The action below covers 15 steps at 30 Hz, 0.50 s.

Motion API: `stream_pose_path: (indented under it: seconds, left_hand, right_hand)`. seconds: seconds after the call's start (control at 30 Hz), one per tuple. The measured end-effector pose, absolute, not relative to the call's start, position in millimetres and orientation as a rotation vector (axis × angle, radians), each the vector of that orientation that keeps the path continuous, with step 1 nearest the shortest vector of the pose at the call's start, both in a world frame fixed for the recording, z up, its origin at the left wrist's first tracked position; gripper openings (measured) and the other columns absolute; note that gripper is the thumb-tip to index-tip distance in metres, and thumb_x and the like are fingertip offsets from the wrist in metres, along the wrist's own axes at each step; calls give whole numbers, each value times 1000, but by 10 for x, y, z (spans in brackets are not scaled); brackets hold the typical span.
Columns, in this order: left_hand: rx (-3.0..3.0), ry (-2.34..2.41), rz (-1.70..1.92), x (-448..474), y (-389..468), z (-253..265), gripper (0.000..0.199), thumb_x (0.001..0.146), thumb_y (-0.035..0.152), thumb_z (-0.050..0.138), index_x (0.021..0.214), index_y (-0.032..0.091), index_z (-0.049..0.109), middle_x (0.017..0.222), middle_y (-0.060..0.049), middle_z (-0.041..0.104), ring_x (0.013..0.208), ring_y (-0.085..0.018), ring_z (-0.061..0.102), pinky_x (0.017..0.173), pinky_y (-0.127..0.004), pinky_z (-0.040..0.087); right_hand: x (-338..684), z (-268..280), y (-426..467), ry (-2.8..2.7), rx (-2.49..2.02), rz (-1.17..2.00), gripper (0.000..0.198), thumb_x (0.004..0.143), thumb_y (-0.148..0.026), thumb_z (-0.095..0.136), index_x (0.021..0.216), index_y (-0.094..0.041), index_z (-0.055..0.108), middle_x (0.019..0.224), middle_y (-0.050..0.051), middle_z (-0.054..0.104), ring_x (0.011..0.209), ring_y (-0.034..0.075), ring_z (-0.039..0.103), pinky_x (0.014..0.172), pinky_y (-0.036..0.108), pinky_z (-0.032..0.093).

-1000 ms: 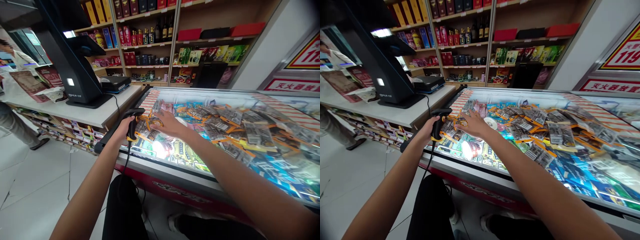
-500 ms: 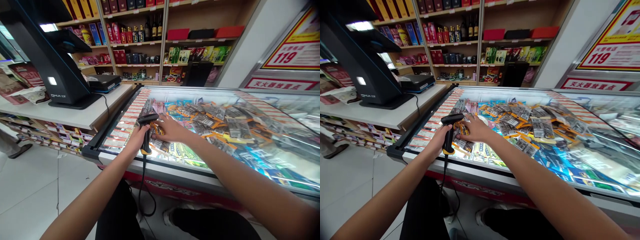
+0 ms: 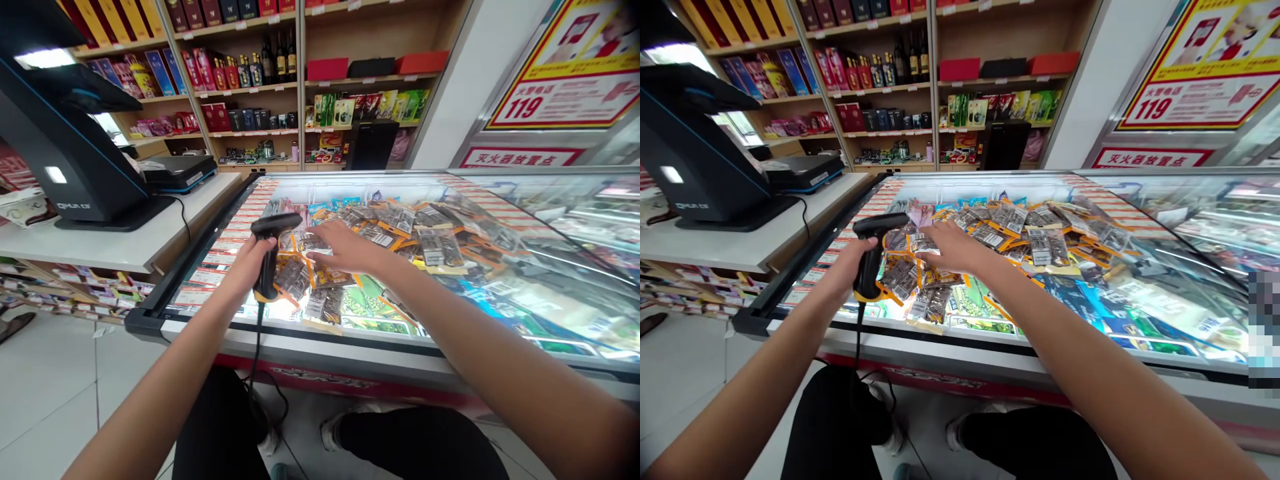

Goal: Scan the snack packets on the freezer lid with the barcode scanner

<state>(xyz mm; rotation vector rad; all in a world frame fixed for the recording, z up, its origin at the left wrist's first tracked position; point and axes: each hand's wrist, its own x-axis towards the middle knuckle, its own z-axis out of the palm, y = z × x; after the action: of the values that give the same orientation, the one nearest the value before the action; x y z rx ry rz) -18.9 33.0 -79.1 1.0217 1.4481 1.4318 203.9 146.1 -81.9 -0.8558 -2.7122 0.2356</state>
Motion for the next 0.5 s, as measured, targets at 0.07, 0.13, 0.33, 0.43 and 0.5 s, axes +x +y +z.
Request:
stream_pose_path:
  seconds: [0.07, 0.13, 0.33, 0.43, 0.5]
  left_hand:
    - [1052, 1399, 1399, -274, 519, -587, 37, 76, 52, 73, 91, 17, 71, 84, -5, 76, 71, -20, 68, 61, -28, 51]
    - [1079, 1340, 1325, -324, 717, -410, 37, 75, 50, 72, 90, 17, 71, 81, -6, 76, 70, -20, 69, 61, -28, 53]
    - [1251, 906, 1140, -272, 1048, -351, 34, 77, 49, 69, 86, 16, 67, 69, -4, 66, 55, -15, 59, 53, -26, 51]
    - [1286, 780, 1134, -207, 1003, -446, 35, 78, 50, 70, 84, 17, 64, 63, 0, 58, 49, -12, 50, 45, -23, 42]
    - [1300, 772, 1154, -183, 936, -483, 36, 79, 51, 70, 84, 17, 62, 62, 0, 56, 50, -12, 50, 46, -23, 41]
  right_hand:
    - [2021, -893, 1554, -2685, -880, 193, 61, 103, -47, 61, 156, -20, 53, 152, 18, 60, 143, 42, 49, 116, 59, 41]
    - [1987, -967, 1602, -2682, -926, 216, 57, 103, -42, 62, 154, -19, 55, 149, 18, 63, 141, 41, 51, 115, 57, 42]
    - [1928, -946, 1582, -2531, -1152, 265, 64, 87, -38, 84, 140, -11, 62, 138, 25, 61, 135, 44, 53, 107, 52, 47]
    - [1976, -867, 1625, -2259, -1148, 452, 52, 82, -36, 86, 126, -15, 66, 126, 18, 68, 121, 38, 62, 102, 49, 51]
    - [2035, -829, 1678, -1998, -1152, 636, 50, 81, -44, 87, 119, -19, 66, 118, 14, 72, 110, 35, 67, 96, 49, 55]
